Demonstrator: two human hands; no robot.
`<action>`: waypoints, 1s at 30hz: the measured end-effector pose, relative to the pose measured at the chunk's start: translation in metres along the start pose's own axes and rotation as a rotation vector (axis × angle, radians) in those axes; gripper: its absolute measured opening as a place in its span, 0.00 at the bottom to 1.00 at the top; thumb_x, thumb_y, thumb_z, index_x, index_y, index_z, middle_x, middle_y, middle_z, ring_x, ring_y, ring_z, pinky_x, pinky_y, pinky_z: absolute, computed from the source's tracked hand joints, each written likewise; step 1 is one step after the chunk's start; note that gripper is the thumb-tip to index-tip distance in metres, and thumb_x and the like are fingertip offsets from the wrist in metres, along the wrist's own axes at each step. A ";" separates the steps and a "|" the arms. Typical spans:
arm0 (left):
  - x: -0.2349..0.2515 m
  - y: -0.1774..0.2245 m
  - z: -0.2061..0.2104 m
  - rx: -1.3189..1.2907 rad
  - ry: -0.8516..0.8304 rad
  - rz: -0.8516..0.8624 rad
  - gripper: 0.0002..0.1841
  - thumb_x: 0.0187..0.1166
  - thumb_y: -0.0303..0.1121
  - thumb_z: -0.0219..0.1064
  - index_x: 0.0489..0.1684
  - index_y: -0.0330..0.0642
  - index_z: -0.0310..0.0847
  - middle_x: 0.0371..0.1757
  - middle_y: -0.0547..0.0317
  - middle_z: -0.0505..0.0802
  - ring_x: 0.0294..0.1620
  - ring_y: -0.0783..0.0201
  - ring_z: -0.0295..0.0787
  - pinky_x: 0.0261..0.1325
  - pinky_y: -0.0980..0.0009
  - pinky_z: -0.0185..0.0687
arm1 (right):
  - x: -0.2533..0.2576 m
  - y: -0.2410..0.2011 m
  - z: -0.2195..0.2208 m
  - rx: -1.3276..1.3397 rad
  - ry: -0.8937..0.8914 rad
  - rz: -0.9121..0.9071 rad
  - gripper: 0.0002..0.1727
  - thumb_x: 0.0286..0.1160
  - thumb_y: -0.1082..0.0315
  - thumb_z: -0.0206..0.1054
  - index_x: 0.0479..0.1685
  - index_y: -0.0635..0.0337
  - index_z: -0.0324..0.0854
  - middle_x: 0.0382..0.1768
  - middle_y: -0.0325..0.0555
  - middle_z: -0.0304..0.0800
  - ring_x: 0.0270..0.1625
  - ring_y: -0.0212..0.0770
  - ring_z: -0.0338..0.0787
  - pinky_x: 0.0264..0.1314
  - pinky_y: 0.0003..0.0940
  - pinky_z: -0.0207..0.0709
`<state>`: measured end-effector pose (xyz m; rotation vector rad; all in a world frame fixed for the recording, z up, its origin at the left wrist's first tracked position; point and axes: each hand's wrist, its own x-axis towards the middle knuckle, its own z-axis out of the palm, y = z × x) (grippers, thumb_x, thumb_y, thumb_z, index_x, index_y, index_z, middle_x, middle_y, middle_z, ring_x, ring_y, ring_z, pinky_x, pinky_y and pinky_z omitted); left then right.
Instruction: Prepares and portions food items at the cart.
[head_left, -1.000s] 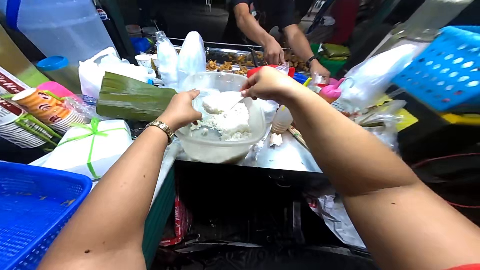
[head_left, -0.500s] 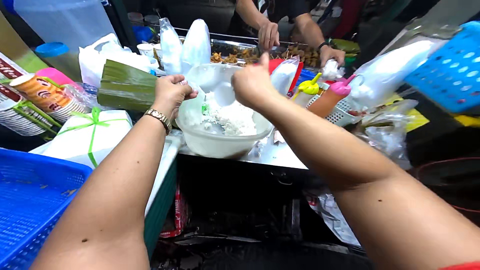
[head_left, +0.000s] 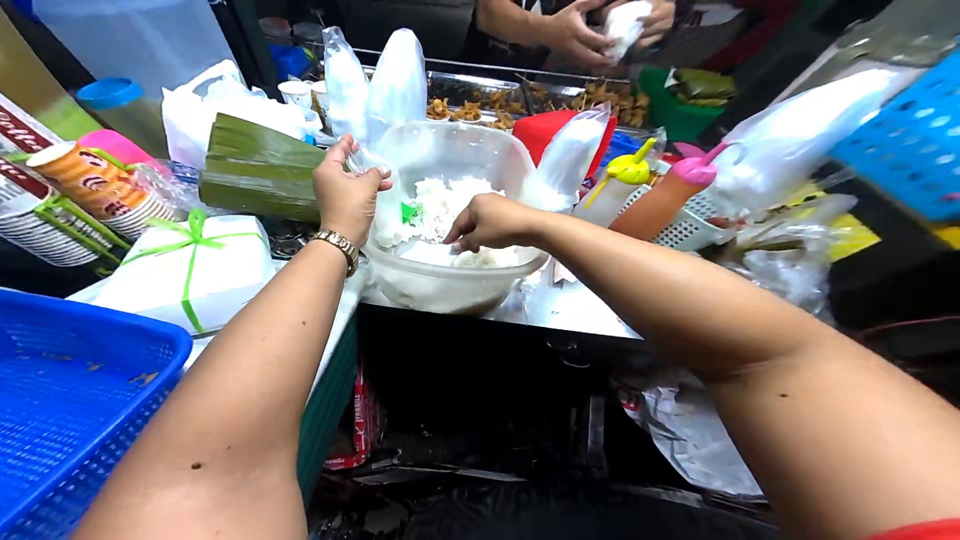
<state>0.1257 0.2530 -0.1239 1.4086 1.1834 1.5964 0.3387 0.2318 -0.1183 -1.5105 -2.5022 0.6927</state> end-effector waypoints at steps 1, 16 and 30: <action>0.001 0.000 0.000 0.012 -0.003 -0.005 0.37 0.69 0.12 0.69 0.84 0.28 0.63 0.80 0.36 0.72 0.44 0.63 0.93 0.47 0.71 0.92 | -0.005 0.008 -0.005 0.056 0.018 0.012 0.08 0.78 0.67 0.73 0.49 0.56 0.95 0.32 0.45 0.94 0.33 0.40 0.87 0.45 0.49 0.80; 0.001 0.058 0.001 0.386 -0.465 -0.172 0.39 0.64 0.09 0.72 0.82 0.36 0.69 0.78 0.42 0.75 0.37 0.62 0.90 0.38 0.69 0.89 | -0.051 0.006 -0.080 0.374 0.403 0.215 0.09 0.81 0.70 0.69 0.54 0.59 0.91 0.32 0.38 0.87 0.29 0.28 0.76 0.37 0.28 0.71; -0.008 0.057 0.014 0.219 -0.380 -0.211 0.38 0.64 0.08 0.70 0.80 0.33 0.67 0.62 0.42 0.84 0.30 0.67 0.88 0.34 0.73 0.87 | -0.060 -0.124 -0.051 -0.834 0.605 0.032 0.09 0.74 0.84 0.59 0.35 0.75 0.86 0.35 0.63 0.90 0.50 0.62 0.89 0.82 0.71 0.49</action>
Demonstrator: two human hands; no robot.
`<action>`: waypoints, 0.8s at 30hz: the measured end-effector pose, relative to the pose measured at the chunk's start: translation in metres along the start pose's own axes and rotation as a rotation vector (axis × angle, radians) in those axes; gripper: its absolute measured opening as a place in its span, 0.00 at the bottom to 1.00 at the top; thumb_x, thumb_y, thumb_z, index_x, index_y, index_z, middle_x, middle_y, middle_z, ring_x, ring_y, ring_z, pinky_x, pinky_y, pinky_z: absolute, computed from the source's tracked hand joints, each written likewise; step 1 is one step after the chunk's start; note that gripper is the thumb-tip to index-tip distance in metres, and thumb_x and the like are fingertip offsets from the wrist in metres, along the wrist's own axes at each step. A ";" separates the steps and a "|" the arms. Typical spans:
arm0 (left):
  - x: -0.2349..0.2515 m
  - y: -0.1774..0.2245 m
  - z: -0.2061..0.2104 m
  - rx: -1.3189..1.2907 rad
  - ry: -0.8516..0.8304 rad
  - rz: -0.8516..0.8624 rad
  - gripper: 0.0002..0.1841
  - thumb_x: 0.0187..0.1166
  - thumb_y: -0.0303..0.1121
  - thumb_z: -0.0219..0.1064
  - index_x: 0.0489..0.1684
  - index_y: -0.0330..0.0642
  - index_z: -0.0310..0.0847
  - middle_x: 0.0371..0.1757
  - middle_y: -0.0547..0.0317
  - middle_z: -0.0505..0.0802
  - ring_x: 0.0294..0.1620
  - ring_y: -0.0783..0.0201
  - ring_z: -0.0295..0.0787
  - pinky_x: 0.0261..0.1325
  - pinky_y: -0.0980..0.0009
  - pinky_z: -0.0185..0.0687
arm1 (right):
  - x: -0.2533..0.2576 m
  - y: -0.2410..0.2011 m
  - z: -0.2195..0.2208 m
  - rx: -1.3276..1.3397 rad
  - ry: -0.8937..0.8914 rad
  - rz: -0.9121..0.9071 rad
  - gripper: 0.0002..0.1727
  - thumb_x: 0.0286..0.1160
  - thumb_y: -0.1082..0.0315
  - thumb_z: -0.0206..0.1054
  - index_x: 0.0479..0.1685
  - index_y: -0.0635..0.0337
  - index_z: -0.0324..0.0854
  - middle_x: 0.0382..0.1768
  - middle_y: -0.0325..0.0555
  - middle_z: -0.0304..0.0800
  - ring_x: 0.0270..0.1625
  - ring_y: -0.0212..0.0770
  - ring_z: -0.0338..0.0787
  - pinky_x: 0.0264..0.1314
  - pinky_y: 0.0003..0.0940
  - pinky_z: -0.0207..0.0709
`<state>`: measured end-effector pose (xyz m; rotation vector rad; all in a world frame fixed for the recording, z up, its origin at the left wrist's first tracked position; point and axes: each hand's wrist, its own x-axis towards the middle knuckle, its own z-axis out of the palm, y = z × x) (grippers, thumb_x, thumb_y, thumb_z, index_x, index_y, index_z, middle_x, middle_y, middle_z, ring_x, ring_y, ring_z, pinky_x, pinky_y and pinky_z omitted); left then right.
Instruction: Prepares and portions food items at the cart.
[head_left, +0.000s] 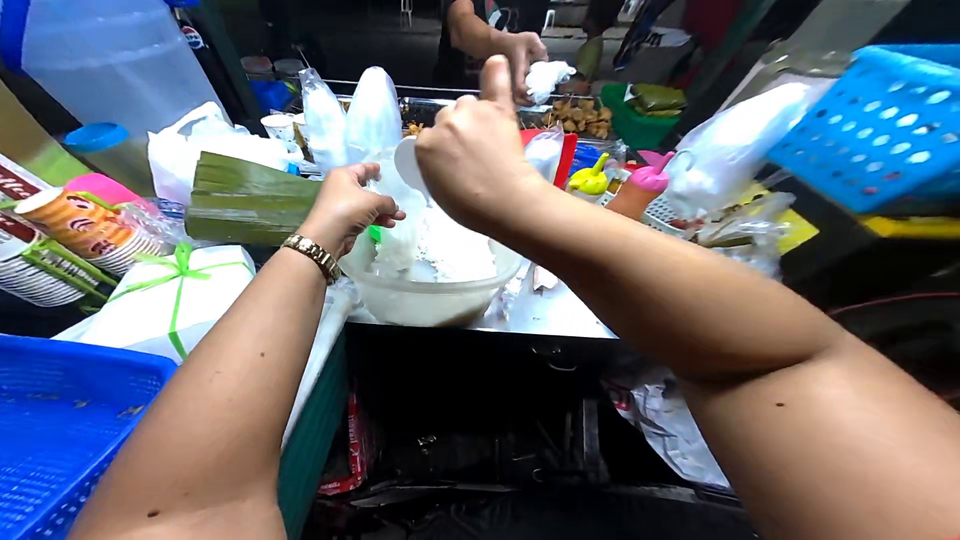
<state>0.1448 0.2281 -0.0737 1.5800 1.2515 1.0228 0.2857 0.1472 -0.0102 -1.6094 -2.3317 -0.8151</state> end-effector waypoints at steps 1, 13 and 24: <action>0.001 0.000 -0.002 -0.022 0.009 -0.010 0.38 0.64 0.08 0.70 0.81 0.33 0.66 0.64 0.41 0.83 0.31 0.65 0.89 0.35 0.73 0.89 | 0.000 0.007 0.001 0.020 0.033 0.026 0.09 0.74 0.83 0.60 0.36 0.74 0.87 0.35 0.63 0.91 0.50 0.64 0.90 0.80 0.74 0.50; 0.015 -0.035 -0.014 -0.055 0.176 -0.006 0.39 0.62 0.07 0.69 0.81 0.30 0.65 0.71 0.38 0.77 0.33 0.64 0.90 0.37 0.71 0.91 | -0.008 0.019 0.143 0.455 -0.667 -0.040 0.10 0.77 0.64 0.72 0.48 0.57 0.95 0.50 0.58 0.94 0.63 0.64 0.87 0.74 0.78 0.57; 0.016 -0.035 -0.016 -0.021 0.161 -0.011 0.39 0.61 0.06 0.69 0.80 0.30 0.67 0.71 0.38 0.77 0.34 0.64 0.90 0.38 0.71 0.91 | -0.025 0.038 0.114 0.622 -0.378 -0.152 0.08 0.77 0.63 0.73 0.45 0.48 0.98 0.42 0.43 0.98 0.51 0.46 0.92 0.74 0.66 0.59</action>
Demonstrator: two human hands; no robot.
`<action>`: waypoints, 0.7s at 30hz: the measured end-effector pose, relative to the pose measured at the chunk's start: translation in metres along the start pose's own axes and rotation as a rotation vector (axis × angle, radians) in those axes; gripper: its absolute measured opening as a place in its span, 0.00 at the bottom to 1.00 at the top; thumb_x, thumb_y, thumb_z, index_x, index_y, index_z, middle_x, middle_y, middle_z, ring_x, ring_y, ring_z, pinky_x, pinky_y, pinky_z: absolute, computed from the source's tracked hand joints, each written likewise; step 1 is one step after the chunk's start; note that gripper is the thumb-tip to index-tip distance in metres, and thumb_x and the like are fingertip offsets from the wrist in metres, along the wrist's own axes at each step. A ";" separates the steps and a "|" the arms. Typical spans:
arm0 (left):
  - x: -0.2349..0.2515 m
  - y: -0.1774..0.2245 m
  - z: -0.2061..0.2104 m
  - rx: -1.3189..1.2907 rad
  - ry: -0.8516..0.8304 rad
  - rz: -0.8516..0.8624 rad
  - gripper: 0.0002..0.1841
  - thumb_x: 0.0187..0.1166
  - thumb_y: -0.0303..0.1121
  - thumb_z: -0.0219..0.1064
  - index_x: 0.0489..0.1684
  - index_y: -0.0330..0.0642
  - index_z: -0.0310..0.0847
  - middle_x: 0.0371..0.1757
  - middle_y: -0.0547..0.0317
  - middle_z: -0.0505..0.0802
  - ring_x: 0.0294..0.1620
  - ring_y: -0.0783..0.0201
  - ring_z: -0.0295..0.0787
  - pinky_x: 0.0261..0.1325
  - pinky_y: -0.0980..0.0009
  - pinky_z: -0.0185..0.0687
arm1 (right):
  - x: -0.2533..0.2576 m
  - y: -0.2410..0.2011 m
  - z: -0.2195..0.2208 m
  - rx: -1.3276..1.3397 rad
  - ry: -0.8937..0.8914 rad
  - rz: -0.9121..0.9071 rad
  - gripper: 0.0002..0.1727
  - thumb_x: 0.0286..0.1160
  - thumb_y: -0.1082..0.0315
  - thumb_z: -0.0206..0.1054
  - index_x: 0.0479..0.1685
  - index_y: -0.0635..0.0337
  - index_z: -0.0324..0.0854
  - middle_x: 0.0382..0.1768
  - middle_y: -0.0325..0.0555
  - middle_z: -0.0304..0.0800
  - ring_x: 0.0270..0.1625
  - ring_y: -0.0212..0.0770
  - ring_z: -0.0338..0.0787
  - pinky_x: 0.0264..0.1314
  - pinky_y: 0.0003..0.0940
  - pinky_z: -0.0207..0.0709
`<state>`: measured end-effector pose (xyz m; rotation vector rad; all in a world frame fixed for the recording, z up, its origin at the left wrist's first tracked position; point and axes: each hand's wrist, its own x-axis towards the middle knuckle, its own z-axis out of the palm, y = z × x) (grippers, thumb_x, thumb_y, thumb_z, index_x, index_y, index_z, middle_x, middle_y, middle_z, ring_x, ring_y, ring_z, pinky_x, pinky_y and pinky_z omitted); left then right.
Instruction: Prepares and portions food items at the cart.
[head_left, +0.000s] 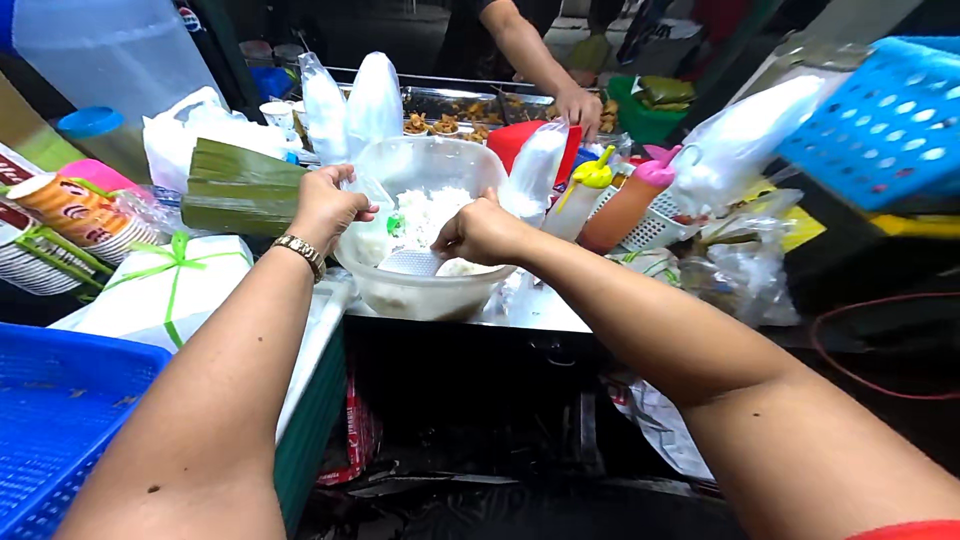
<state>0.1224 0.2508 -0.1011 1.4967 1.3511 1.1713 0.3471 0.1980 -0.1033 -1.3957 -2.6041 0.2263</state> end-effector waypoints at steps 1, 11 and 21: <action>0.000 0.000 0.001 0.004 -0.005 0.001 0.38 0.61 0.06 0.69 0.80 0.30 0.67 0.72 0.38 0.77 0.34 0.63 0.90 0.39 0.70 0.91 | -0.001 0.001 0.000 0.026 -0.013 -0.008 0.08 0.77 0.63 0.73 0.46 0.49 0.98 0.41 0.43 0.98 0.51 0.46 0.92 0.73 0.67 0.59; -0.001 0.006 -0.006 0.048 -0.036 0.002 0.37 0.63 0.07 0.69 0.80 0.31 0.68 0.70 0.37 0.78 0.36 0.62 0.90 0.40 0.70 0.90 | -0.007 0.030 0.001 0.541 -0.074 0.242 0.09 0.81 0.70 0.70 0.52 0.61 0.93 0.27 0.40 0.90 0.24 0.29 0.78 0.31 0.29 0.73; -0.004 0.017 -0.012 0.040 -0.093 0.003 0.36 0.62 0.06 0.69 0.77 0.32 0.71 0.67 0.41 0.81 0.36 0.63 0.89 0.38 0.71 0.90 | -0.022 0.038 -0.036 0.724 0.186 0.362 0.09 0.83 0.70 0.67 0.52 0.64 0.90 0.27 0.36 0.85 0.25 0.26 0.75 0.32 0.24 0.70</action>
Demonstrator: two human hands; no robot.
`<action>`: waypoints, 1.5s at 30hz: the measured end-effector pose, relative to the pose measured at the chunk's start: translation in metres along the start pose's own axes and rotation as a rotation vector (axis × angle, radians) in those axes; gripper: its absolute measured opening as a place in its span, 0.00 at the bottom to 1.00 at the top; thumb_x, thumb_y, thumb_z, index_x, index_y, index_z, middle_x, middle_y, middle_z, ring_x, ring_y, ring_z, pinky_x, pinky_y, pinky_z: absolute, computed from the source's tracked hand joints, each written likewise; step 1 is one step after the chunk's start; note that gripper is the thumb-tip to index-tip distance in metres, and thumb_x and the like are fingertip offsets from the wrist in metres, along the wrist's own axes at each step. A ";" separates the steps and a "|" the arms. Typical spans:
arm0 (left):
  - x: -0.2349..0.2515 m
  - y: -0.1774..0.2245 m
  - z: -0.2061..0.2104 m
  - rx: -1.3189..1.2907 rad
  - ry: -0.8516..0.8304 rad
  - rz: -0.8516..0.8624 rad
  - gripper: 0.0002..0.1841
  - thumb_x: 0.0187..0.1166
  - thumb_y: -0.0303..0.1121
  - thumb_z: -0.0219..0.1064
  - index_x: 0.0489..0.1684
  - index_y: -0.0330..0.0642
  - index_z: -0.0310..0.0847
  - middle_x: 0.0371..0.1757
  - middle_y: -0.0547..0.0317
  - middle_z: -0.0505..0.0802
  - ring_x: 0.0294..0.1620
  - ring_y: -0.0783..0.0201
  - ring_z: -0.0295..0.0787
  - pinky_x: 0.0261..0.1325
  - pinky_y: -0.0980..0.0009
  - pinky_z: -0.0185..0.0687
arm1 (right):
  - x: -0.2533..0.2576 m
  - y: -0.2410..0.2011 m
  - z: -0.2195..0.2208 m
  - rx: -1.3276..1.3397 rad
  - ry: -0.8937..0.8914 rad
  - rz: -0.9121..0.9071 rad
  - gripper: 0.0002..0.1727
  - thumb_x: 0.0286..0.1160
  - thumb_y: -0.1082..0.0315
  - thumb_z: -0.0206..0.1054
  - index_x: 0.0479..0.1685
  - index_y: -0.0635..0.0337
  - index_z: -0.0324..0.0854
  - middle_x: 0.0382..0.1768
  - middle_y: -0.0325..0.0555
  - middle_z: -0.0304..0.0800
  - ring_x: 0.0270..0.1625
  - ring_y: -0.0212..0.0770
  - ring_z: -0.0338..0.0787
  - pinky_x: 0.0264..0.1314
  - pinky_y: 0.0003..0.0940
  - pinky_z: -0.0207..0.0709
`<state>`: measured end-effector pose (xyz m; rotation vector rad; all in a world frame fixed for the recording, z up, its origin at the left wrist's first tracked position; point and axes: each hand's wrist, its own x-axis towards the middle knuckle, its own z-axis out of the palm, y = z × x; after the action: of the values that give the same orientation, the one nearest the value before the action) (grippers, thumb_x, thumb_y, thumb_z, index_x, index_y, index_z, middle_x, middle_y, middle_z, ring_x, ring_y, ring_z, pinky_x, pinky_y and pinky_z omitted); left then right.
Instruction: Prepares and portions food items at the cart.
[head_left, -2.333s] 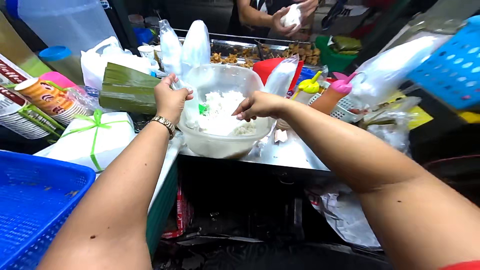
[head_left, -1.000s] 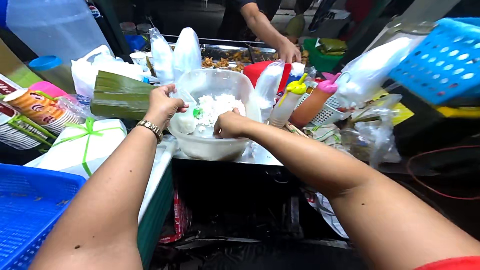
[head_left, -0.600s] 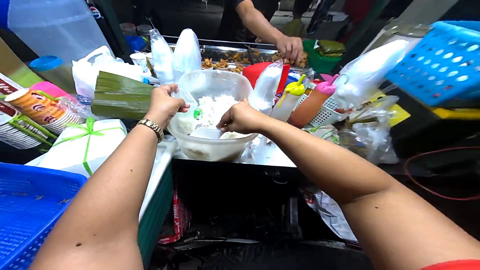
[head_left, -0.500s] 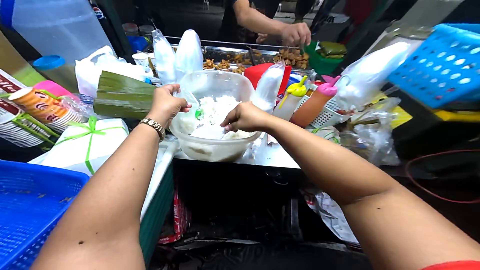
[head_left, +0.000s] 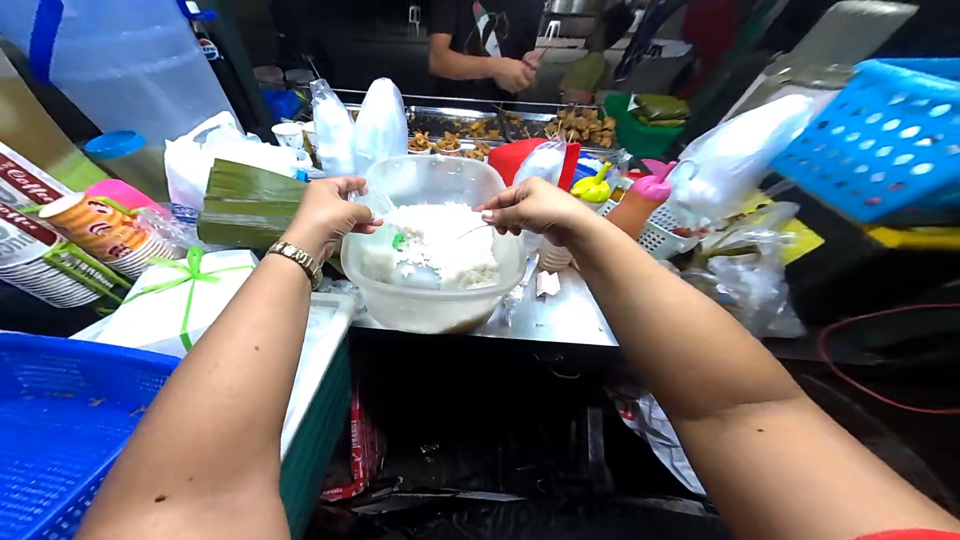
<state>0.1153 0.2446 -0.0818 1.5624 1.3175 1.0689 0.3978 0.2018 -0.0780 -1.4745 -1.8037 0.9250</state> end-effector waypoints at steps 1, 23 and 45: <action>-0.002 0.002 0.002 0.000 -0.016 0.000 0.36 0.62 0.06 0.69 0.77 0.32 0.71 0.68 0.41 0.80 0.38 0.62 0.90 0.39 0.70 0.90 | -0.003 -0.004 -0.004 -0.007 0.053 0.004 0.09 0.83 0.70 0.67 0.52 0.63 0.90 0.28 0.37 0.86 0.25 0.26 0.75 0.32 0.25 0.70; -0.024 0.038 0.037 -0.082 -0.081 -0.056 0.38 0.65 0.07 0.68 0.83 0.31 0.64 0.61 0.40 0.82 0.30 0.64 0.88 0.34 0.74 0.88 | -0.006 -0.035 0.051 -0.731 0.110 -0.197 0.38 0.75 0.57 0.77 0.87 0.48 0.70 0.77 0.75 0.71 0.74 0.76 0.75 0.69 0.76 0.67; -0.044 0.014 0.078 0.130 -0.230 0.321 0.12 0.88 0.35 0.61 0.56 0.35 0.81 0.31 0.64 0.89 0.34 0.74 0.87 0.46 0.70 0.85 | -0.031 -0.080 0.013 0.040 0.469 -0.558 0.08 0.71 0.68 0.77 0.40 0.64 0.91 0.32 0.44 0.92 0.35 0.34 0.88 0.45 0.39 0.82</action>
<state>0.1895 0.1946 -0.0978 1.9789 1.0191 0.9714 0.3494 0.1597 -0.0201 -0.9680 -1.6830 0.3010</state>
